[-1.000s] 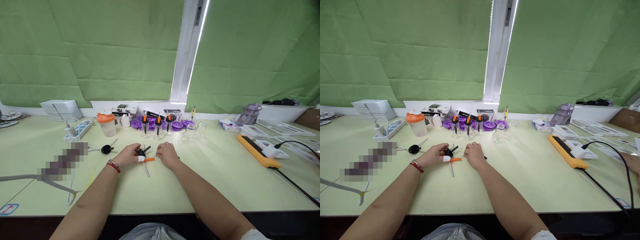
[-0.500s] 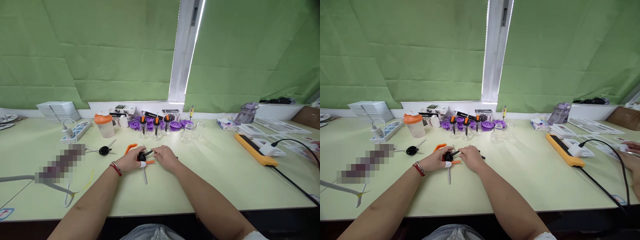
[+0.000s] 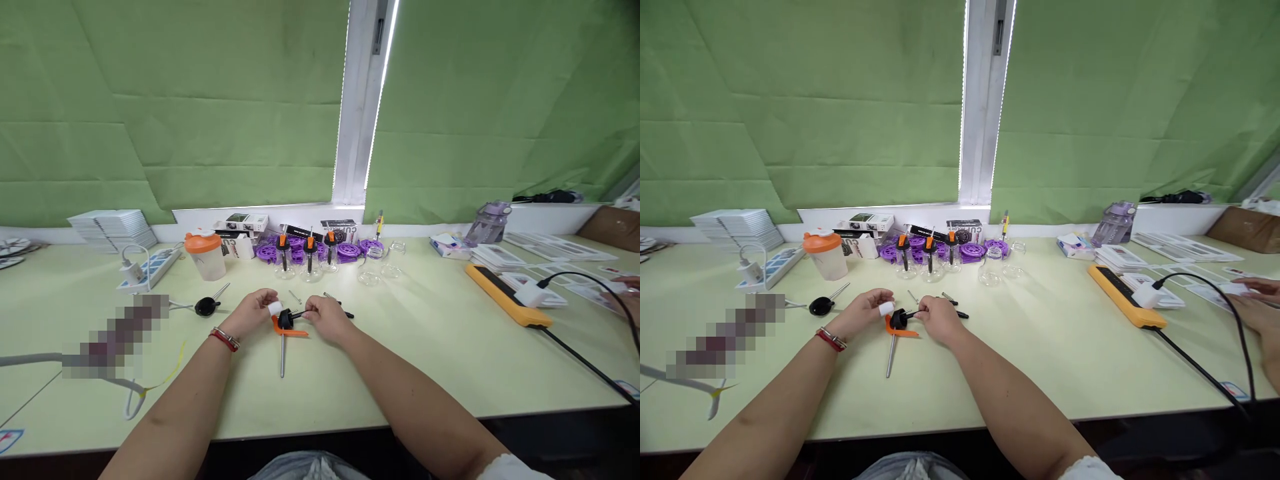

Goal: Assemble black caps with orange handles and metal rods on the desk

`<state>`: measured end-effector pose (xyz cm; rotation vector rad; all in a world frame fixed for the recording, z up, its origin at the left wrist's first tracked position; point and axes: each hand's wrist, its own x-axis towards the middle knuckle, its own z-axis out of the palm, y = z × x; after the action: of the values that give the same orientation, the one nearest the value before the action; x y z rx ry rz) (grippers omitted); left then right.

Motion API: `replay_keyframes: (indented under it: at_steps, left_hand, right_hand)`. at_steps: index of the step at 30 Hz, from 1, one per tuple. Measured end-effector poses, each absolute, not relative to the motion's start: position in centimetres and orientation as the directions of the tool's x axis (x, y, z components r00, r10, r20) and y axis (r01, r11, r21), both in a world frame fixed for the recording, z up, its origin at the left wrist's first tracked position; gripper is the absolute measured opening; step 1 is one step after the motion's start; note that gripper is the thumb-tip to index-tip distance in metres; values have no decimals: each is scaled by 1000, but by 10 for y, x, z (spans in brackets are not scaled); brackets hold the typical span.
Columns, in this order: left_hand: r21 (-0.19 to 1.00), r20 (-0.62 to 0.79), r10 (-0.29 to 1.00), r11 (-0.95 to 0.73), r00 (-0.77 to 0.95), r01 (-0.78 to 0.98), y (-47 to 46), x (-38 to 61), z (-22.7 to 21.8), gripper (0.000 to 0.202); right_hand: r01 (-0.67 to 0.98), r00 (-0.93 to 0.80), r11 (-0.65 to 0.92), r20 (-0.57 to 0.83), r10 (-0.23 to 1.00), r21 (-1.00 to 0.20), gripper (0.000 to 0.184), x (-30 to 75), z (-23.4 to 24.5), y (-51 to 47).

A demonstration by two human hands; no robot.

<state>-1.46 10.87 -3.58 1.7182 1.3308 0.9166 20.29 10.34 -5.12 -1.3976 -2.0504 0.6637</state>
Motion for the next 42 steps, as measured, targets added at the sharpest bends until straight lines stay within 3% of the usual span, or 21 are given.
replay_keyframes:
  at_steps: [3,7,12,17,22,30,32,35,39,42]
  left_hand:
    - [878,-98,986,22,133,479,108,-18,-32,36]
    - [894,-228,943,105,242,435,98,-8,-24,32]
    - [928,-185,966,112,181,354,91,12,-23,22]
    - [978,-116,979,83,166,193,98,15,-34,31]
    - [990,-16,988,-6,153,141,95,23,-36,34]
    - [989,-127,983,135,134,-57,85,39,-24,26]
    - [985,-142,984,151,107,-87,87,38,-26,25]
    - [983,-157,985,163,77,-86,91,35,-32,26]
    - [987,-156,987,158,50,-43,96,32,-40,26]
    - [991,-134,991,134,16,-11,99,30,-43,24]
  right_hand:
    - [645,-266,302,164,950,-702,10,203,-50,102]
    - [631,-250,309,191,949,-711,10,203,-50,102]
    - [618,-242,325,220,945,-716,10,203,-50,102]
    - [586,-171,299,245,954,-753,10,205,-51,104]
    - [544,-145,320,288,946,-776,11,203,-57,105]
    - [385,-311,350,237,920,-854,19,226,-39,114]
    - [352,-231,322,251,940,-879,22,246,-35,123]
    - [472,-56,233,234,971,-851,21,274,-35,135]
    - [658,-104,147,104,989,-739,8,287,-41,139]
    - [670,-149,147,62,987,-728,14,285,-44,139]
